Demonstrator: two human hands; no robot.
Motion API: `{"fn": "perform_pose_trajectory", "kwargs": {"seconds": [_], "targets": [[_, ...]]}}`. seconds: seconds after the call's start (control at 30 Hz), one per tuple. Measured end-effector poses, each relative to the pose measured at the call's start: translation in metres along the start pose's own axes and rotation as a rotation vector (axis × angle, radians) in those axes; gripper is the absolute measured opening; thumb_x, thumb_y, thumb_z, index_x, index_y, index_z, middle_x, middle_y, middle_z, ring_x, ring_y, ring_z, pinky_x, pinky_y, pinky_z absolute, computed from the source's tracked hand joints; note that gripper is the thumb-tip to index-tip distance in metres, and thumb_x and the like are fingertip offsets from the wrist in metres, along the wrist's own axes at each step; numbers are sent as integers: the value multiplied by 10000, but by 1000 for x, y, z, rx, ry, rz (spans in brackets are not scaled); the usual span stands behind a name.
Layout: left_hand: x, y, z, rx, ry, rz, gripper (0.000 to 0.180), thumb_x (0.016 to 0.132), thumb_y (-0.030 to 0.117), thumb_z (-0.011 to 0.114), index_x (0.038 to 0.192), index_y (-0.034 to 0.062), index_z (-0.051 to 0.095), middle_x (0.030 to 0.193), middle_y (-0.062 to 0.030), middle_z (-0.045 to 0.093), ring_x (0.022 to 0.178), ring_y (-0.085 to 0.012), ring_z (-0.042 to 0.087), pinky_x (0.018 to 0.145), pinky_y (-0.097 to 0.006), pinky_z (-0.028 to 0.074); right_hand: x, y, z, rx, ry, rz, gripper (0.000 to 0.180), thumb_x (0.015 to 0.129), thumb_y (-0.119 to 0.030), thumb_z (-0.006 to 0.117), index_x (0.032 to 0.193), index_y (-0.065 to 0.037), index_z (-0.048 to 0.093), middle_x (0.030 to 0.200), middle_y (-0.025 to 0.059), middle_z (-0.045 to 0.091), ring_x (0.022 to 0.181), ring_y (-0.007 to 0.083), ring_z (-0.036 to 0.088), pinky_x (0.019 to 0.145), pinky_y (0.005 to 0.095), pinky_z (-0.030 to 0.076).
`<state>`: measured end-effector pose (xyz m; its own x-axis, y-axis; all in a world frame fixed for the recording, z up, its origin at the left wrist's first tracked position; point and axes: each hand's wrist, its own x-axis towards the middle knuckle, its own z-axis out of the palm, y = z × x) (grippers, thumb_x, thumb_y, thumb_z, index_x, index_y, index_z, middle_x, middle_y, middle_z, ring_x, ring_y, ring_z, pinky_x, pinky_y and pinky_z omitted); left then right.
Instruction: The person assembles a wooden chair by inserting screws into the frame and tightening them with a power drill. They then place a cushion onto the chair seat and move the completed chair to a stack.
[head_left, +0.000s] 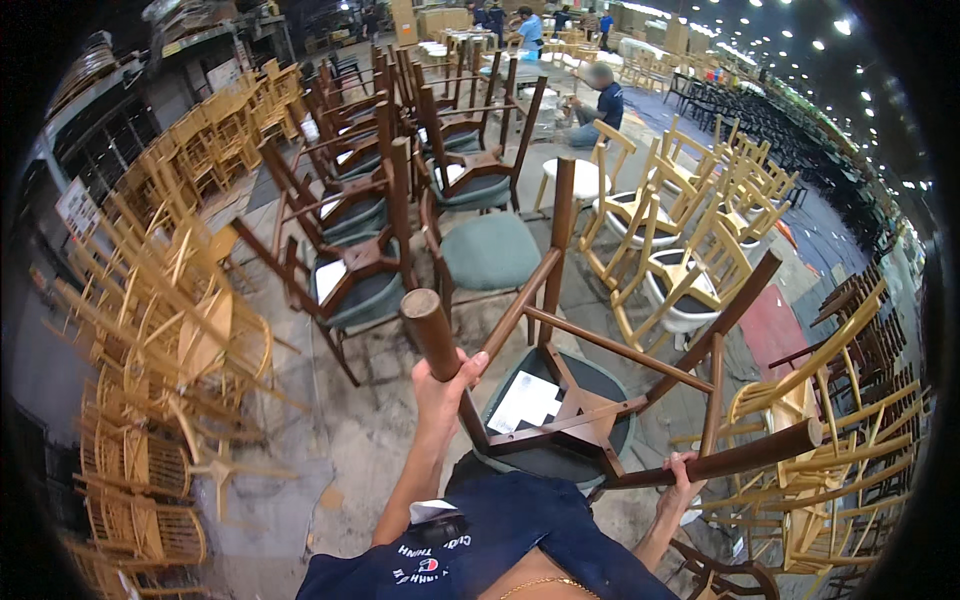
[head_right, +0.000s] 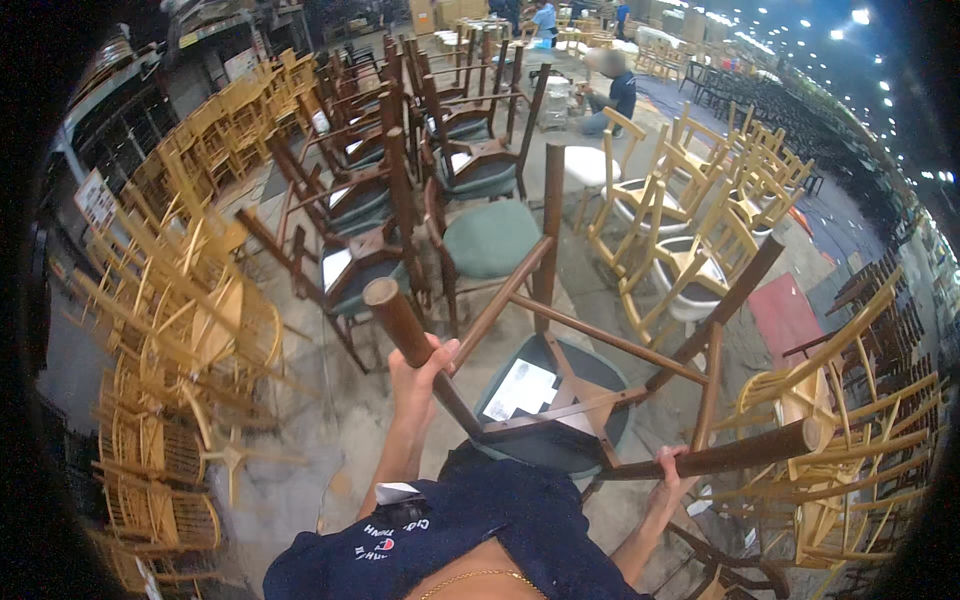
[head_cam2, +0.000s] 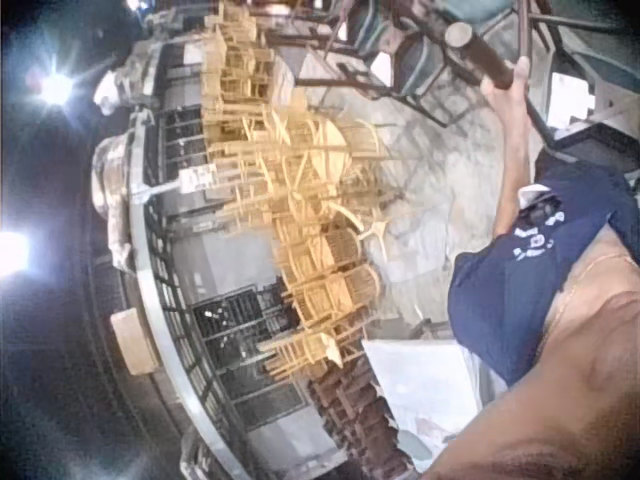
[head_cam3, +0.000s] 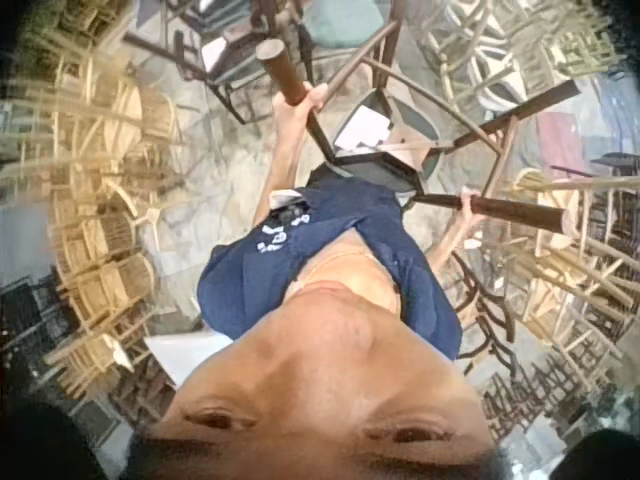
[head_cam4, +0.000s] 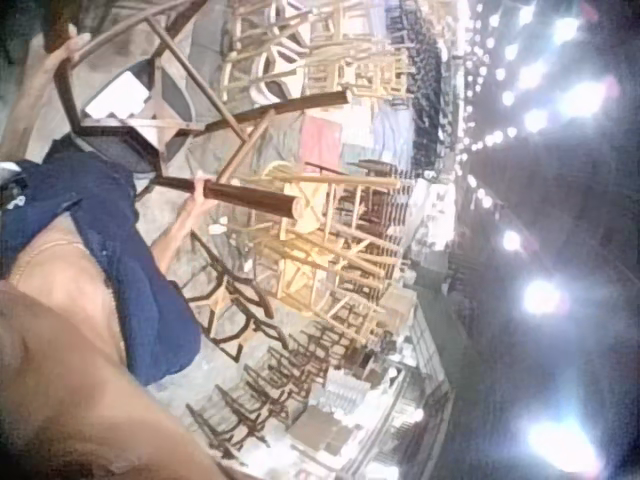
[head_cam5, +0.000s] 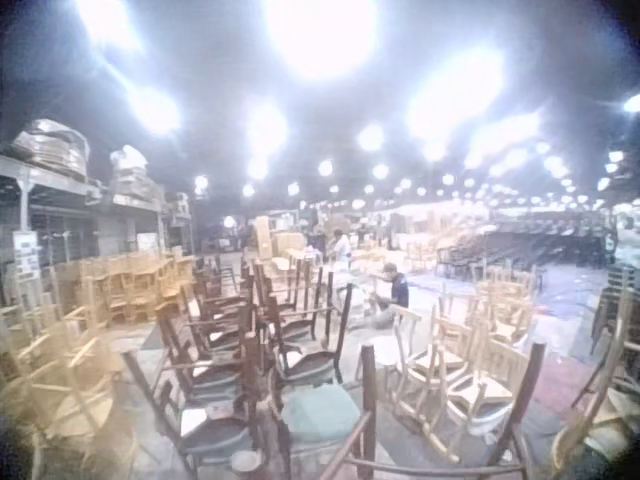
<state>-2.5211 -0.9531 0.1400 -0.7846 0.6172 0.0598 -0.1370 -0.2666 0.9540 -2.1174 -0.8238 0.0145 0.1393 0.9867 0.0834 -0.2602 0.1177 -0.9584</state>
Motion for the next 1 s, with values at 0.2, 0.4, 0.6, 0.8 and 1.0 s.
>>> {"fn": "perform_pose_trajectory", "kwargs": {"seconds": [0.2, 0.4, 0.6, 0.8, 1.0], "targets": [[202, 29, 0, 153, -155, 79, 189, 860, 94, 853, 919, 30, 685, 792, -65, 713, 723, -168, 708, 723, -305, 545, 118, 39, 159, -46, -2, -19, 234, 853, -44, 829, 939, -55, 612, 836, 41, 598, 711, 171, 605, 767, 362, 547], [356, 13, 19, -34, 86, 232, 165, 900, 66, 809, 897, 39, 646, 704, -61, 658, 632, -159, 648, 635, -301, 540, 258, 68, 322, 49, -36, 62, 341, 845, -88, 864, 1099, -14, 649, 889, 44, 631, 771, 178, 677, 720, 345, 584], [477, -13, 43, -20, 375, 432, 159, 947, 88, 732, 881, 48, 593, 684, -63, 573, 577, -166, 567, 589, -330, 526, 426, 154, 483, 217, -280, 27, 356, 841, -73, 827, 1132, -12, 631, 892, 58, 619, 754, 196, 661, 742, 372, 585], [561, -82, 46, 12, 494, 565, 133, 960, 66, 701, 963, 40, 571, 794, -76, 604, 683, -183, 609, 690, -369, 561, 534, 218, 615, 36, -526, 147, 285, 863, -102, 828, 1091, -34, 671, 949, 48, 654, 918, 183, 653, 931, 372, 533], [594, -151, 48, 336, 532, 178, 164, 958, 32, 742, 1008, 58, 587, 972, -63, 642, 965, -191, 657, 995, -374, 532, 604, 275, 689, -340, -827, 241, 169, 938, -70, 800, 1090, -36, 733, 1144, 65, 737, 1108, 171, 668, 1067, 363, 493]]}}
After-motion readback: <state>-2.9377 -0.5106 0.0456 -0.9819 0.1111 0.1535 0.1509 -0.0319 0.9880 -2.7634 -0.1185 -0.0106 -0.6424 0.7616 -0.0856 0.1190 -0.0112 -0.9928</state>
